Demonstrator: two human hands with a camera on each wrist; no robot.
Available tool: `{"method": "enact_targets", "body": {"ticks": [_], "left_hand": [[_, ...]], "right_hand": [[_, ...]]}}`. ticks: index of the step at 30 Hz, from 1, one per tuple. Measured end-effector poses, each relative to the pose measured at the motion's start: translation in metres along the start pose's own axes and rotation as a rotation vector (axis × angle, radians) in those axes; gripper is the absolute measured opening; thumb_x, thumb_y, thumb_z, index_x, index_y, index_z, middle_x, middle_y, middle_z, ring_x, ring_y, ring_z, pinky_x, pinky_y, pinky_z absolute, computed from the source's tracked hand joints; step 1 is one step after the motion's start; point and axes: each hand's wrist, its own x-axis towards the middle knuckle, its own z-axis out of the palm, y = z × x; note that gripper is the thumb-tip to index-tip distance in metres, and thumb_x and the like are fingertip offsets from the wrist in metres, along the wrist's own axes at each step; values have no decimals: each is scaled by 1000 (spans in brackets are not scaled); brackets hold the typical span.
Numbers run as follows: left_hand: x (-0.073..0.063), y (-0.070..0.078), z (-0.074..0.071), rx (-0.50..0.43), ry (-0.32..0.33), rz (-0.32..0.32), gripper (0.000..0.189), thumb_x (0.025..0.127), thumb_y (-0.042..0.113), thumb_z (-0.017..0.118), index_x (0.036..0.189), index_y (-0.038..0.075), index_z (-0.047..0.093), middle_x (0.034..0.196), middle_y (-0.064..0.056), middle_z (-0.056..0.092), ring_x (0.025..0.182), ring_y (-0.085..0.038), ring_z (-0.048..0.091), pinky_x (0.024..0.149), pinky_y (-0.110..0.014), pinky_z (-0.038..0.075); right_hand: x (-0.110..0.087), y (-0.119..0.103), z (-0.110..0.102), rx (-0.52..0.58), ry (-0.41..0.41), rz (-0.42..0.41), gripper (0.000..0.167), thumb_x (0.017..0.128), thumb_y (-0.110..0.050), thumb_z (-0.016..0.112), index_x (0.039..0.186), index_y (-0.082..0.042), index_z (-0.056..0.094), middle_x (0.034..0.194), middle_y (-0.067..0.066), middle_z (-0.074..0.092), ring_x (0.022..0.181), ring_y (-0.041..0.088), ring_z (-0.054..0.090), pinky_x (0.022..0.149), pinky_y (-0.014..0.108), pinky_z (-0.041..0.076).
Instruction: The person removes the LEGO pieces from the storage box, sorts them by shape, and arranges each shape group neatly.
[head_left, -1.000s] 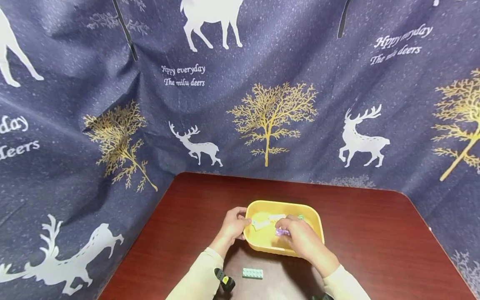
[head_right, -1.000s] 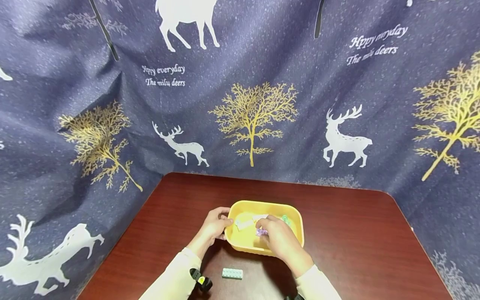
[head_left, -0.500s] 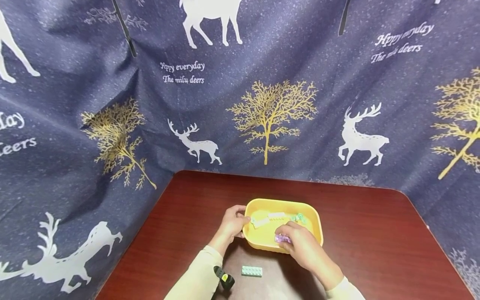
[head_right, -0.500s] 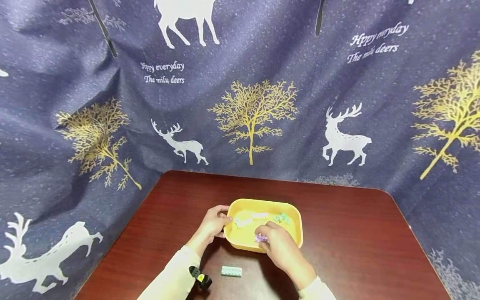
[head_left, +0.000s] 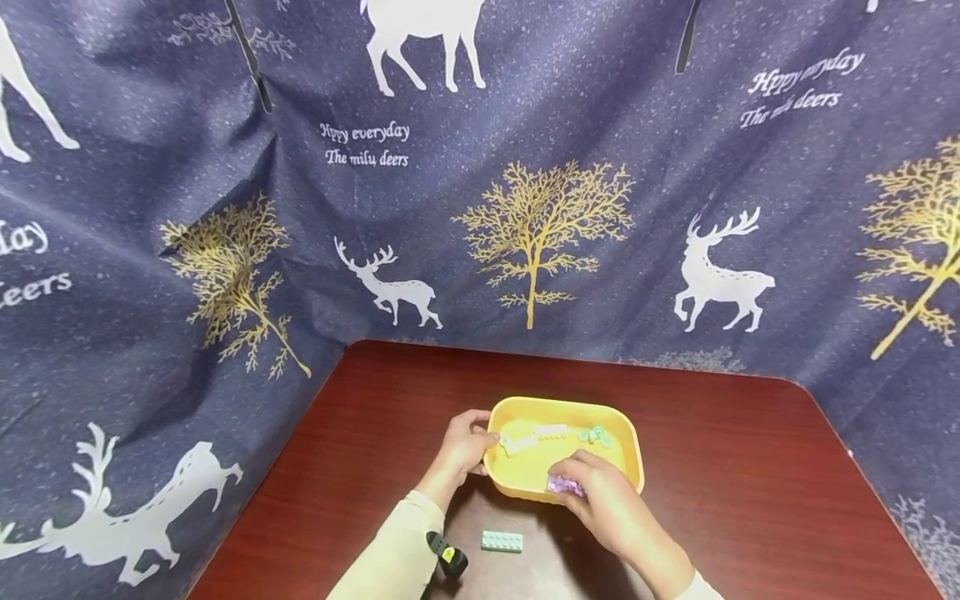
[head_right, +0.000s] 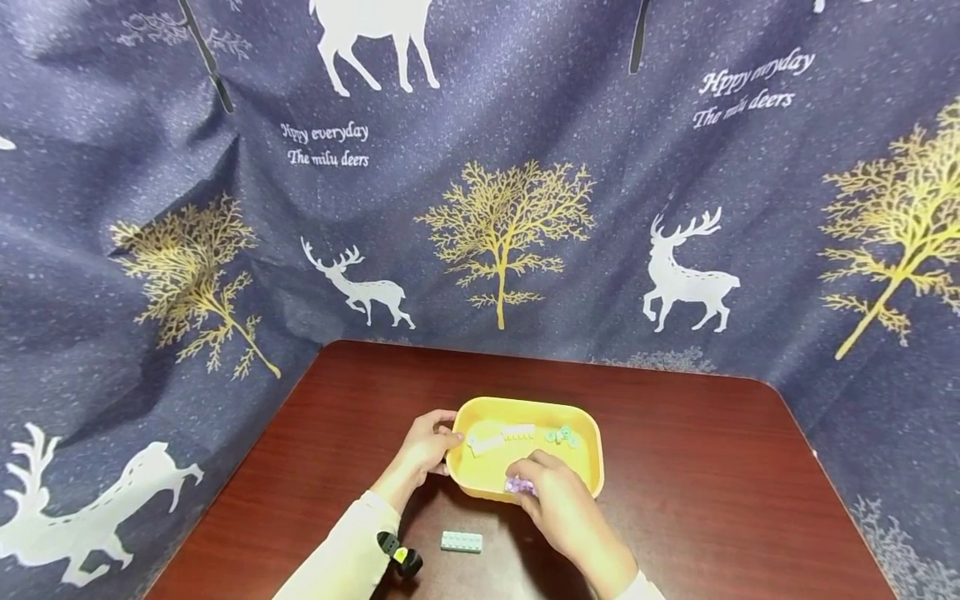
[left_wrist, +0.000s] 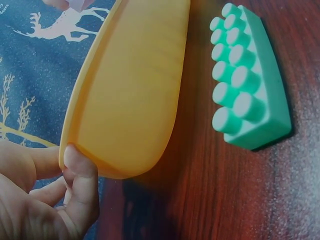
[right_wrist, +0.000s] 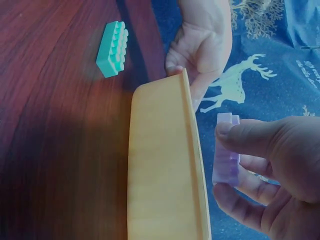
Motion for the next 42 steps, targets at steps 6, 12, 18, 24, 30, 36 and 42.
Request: {"method": "enact_targets", "body": {"ticks": [6, 12, 18, 24, 30, 36, 42], "left_hand": [[2, 1, 1, 7, -1, -8, 49, 91, 0, 68, 139, -2, 56, 91, -12, 59, 61, -23, 63, 38, -22, 50], [5, 3, 2, 8, -1, -15, 50, 91, 1, 69, 139, -1, 56, 90, -12, 59, 61, -22, 63, 39, -21, 50], [5, 2, 2, 8, -1, -15, 49, 91, 0, 69, 139, -1, 57, 89, -11, 58, 61, -22, 64, 38, -21, 50], [5, 3, 2, 0, 1, -10, 47, 91, -1, 69, 137, -1, 59, 87, -10, 58, 59, -21, 62, 37, -20, 49], [5, 3, 1, 3, 6, -15, 46, 91, -1, 69, 136, 0, 59, 87, -10, 59, 58, -21, 62, 37, -20, 49], [3, 4, 1, -1, -1, -19, 47, 92, -1, 68, 137, -1, 58, 88, -10, 58, 60, -22, 63, 37, -21, 49], [4, 4, 2, -10, -5, -11, 47, 91, -1, 68, 137, -2, 58, 88, -10, 57, 59, -21, 62, 37, -21, 50]], "right_hand": [[-7, -5, 2, 12, -41, 21, 35, 70, -4, 90, 97, -19, 72, 92, -11, 65, 84, 4, 63, 77, 29, 60], [-11, -10, 5, 32, -70, 38, 34, 71, -4, 89, 96, -20, 73, 91, -12, 64, 85, 4, 63, 78, 29, 60], [-15, -14, 11, 43, -78, 28, 34, 71, -4, 89, 95, -22, 72, 91, -14, 63, 85, 3, 62, 77, 28, 59], [-20, -18, 17, 61, -86, 16, 33, 71, -7, 89, 94, -24, 71, 89, -15, 62, 83, 2, 61, 74, 27, 59], [-25, -19, 24, 76, -115, 3, 34, 71, -6, 88, 94, -23, 71, 88, -15, 61, 81, 2, 60, 72, 26, 58], [-29, -18, 29, 93, -100, -35, 35, 70, -3, 88, 94, -22, 72, 88, -14, 63, 82, 2, 61, 71, 23, 57], [-32, -17, 34, 74, -144, 1, 31, 72, -6, 87, 93, -24, 72, 89, -15, 63, 82, 3, 62, 71, 26, 58]]}}
